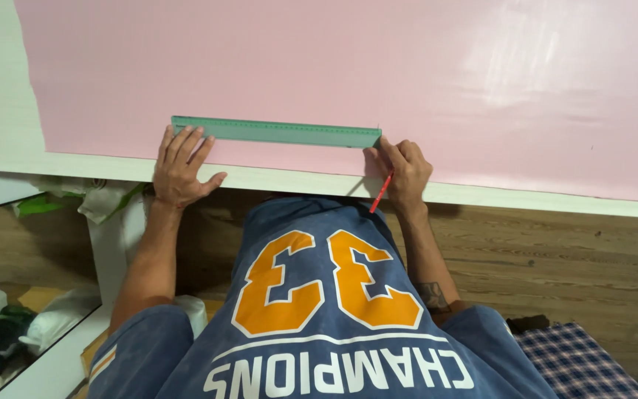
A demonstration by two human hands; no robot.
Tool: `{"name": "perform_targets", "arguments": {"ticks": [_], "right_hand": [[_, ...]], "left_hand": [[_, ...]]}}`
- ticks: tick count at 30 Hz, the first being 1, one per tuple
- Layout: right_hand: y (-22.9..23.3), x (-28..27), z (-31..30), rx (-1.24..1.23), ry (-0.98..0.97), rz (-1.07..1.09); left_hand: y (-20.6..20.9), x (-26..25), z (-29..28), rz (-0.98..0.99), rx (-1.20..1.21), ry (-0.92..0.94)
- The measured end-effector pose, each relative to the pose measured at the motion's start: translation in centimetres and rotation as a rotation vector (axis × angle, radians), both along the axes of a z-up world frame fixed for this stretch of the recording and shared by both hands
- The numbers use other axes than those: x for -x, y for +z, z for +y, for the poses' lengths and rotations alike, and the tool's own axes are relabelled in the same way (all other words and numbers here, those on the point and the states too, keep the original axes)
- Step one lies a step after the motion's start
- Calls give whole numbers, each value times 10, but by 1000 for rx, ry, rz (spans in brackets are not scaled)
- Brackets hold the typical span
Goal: Measuring and cutting strips of pink leather material on a workbench using a ruler, pencil, and scissors.
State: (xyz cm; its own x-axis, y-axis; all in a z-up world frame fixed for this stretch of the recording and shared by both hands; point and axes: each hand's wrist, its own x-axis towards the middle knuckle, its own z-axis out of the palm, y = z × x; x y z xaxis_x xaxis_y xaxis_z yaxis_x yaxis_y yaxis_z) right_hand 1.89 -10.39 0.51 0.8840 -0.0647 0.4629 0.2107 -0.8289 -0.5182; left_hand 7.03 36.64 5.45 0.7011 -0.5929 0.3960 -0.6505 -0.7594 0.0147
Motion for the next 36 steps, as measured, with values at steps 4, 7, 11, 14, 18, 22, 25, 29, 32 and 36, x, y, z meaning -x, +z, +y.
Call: {"name": "perform_targets", "arguments": {"ticks": [4,7,11,14,18,22,25,29,32,36], "right_hand": [[3,-2,-3,47,-14,5],[16,-1,-3,71,-16,15],[13,-2,-3,75,-27,24],[15,-2,-3,70,-23,14],[13,-3,-4,58,-15,22],[0,-1,-3,69,-23,17],[-20,1,-4,46,-11,17],[-41,7,-6,21,-5,36],[-35,2,-4,-60,16,58],[3,-21,40,-323,-52,128]], "left_hand": [[-3,-2,-1,-16,-16,-8],[-3,1,-1,-12,-22,-11],[-4,-1,-3,-24,-26,-7],[-4,-1,-3,-13,-28,-8],[-5,-1,-2,-11,-26,-9],[-9,0,2,-9,-35,-3],[-11,-1,6,7,-30,-3],[-22,-3,14,26,-6,-3],[-9,-5,11,23,-7,6],[-9,-4,12,25,30,34]]}}
